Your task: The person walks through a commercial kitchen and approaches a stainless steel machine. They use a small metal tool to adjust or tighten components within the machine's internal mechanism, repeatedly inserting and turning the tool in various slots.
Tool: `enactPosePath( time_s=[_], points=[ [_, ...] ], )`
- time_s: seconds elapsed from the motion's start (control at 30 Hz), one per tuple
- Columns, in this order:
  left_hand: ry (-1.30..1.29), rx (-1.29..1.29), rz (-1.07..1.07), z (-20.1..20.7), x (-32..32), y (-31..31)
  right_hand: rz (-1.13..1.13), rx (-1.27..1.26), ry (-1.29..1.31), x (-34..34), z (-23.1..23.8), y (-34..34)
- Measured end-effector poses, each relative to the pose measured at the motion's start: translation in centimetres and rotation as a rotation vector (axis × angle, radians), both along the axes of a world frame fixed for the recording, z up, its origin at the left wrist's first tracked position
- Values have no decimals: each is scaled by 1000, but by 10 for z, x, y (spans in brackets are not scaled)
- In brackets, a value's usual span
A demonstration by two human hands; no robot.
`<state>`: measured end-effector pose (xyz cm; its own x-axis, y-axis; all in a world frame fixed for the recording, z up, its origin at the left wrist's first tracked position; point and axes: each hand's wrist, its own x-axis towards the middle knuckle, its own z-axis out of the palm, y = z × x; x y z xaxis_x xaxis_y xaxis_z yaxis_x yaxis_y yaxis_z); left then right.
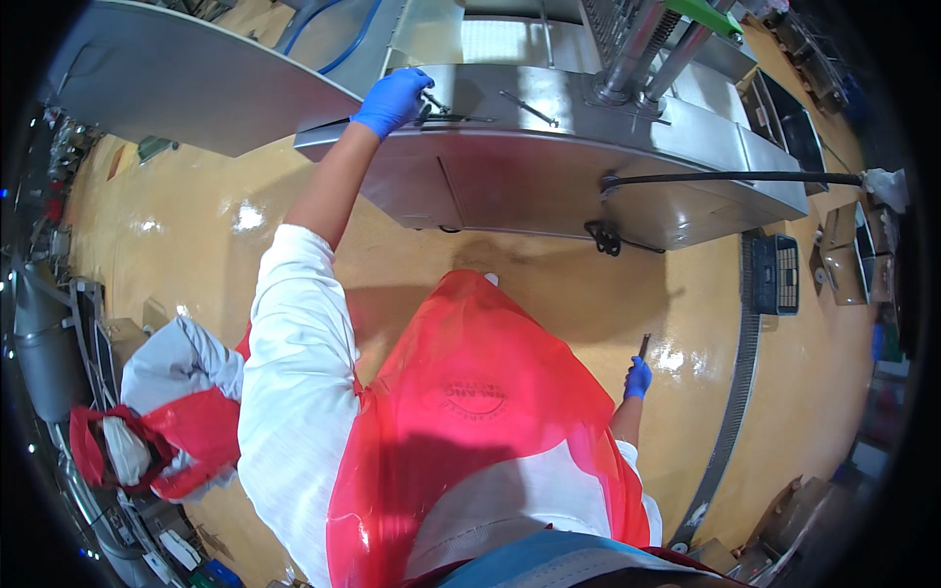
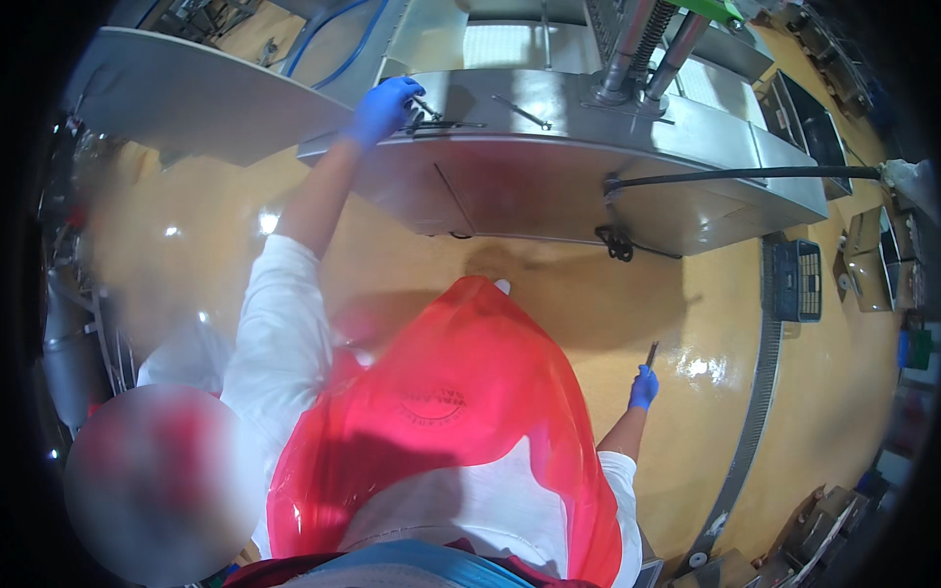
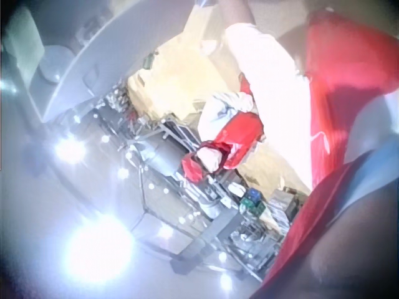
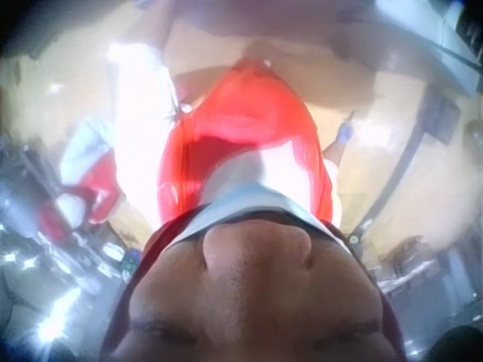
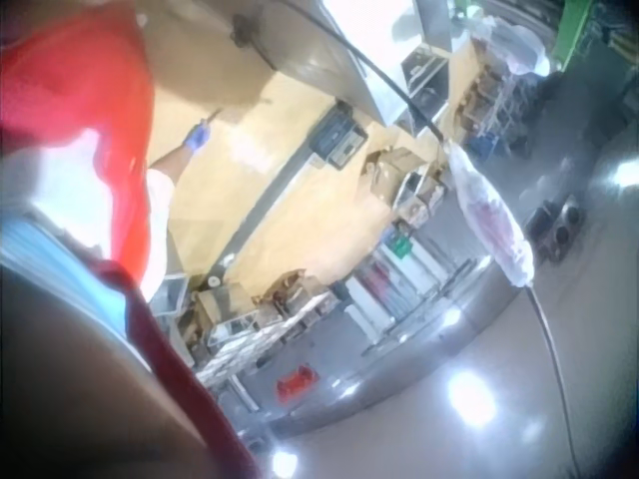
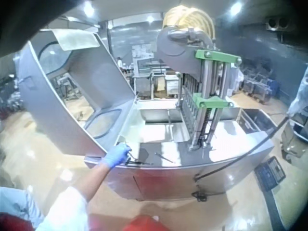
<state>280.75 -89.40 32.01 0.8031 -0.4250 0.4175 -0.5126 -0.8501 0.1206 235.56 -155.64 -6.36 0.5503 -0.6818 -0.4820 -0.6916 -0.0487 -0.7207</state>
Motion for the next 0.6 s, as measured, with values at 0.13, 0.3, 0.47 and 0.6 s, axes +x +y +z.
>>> enactPosePath(
  time_s=[0.13,0.3,0.47,0.6],
  points=[
    [282,251,3,-15,47,0,514,-349,290,-53,-34,-3],
    [237,170,-98,-6,48,-24,891,-275,456,-111,-38,102],
    [427,227,-126,9,44,-45,418,-5,456,-116,17,159],
    [149,-168,-291,16,41,-94,205,35,449,-132,46,175]
  ],
)
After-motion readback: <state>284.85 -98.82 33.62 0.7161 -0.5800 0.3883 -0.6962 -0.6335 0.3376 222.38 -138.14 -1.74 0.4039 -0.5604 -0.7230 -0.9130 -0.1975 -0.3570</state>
